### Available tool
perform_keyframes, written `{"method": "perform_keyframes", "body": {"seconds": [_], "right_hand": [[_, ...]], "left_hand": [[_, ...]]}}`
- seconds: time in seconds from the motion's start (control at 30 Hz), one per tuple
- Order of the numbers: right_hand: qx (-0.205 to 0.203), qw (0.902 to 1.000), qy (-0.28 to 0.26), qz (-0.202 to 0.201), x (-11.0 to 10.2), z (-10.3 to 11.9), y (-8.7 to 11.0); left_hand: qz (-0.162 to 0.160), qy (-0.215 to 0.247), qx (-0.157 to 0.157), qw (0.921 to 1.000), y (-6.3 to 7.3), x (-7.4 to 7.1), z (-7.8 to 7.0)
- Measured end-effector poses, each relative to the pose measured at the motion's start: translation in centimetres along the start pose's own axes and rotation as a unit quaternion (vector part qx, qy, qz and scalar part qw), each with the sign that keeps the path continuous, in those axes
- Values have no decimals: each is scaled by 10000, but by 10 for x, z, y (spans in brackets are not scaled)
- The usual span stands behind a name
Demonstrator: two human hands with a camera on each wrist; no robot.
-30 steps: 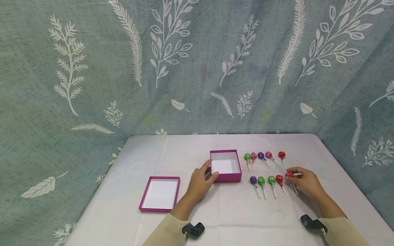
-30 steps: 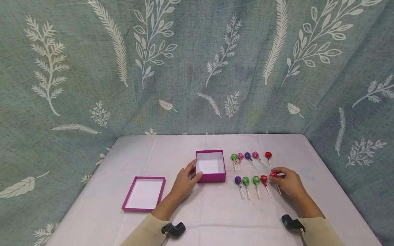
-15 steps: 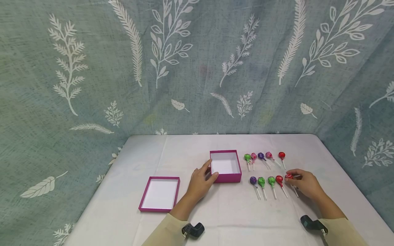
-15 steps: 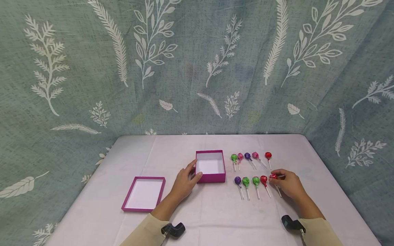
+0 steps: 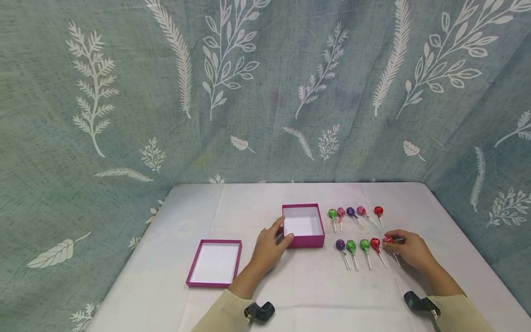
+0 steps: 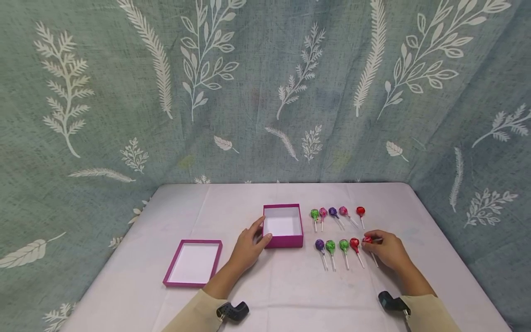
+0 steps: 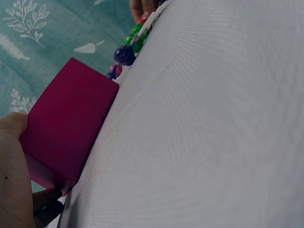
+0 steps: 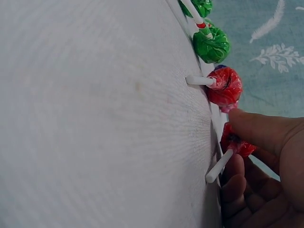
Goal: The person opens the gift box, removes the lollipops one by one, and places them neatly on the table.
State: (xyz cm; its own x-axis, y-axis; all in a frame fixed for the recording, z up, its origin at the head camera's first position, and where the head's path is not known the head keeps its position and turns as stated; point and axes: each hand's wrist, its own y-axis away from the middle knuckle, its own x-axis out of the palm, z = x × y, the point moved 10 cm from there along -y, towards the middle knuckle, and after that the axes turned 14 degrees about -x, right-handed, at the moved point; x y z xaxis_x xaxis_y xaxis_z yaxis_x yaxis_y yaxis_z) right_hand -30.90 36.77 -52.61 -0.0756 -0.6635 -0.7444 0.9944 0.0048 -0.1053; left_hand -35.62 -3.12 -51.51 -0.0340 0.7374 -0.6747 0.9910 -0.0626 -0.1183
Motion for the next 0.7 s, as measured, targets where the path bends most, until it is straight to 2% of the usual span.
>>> {"method": "perform_keyframes", "body": {"seconds": [0.7], "right_hand": [[-91,9999,81,39,1,-1,-1]], "left_hand": [[-1,17,23,10000,1,-1,-1]]}}
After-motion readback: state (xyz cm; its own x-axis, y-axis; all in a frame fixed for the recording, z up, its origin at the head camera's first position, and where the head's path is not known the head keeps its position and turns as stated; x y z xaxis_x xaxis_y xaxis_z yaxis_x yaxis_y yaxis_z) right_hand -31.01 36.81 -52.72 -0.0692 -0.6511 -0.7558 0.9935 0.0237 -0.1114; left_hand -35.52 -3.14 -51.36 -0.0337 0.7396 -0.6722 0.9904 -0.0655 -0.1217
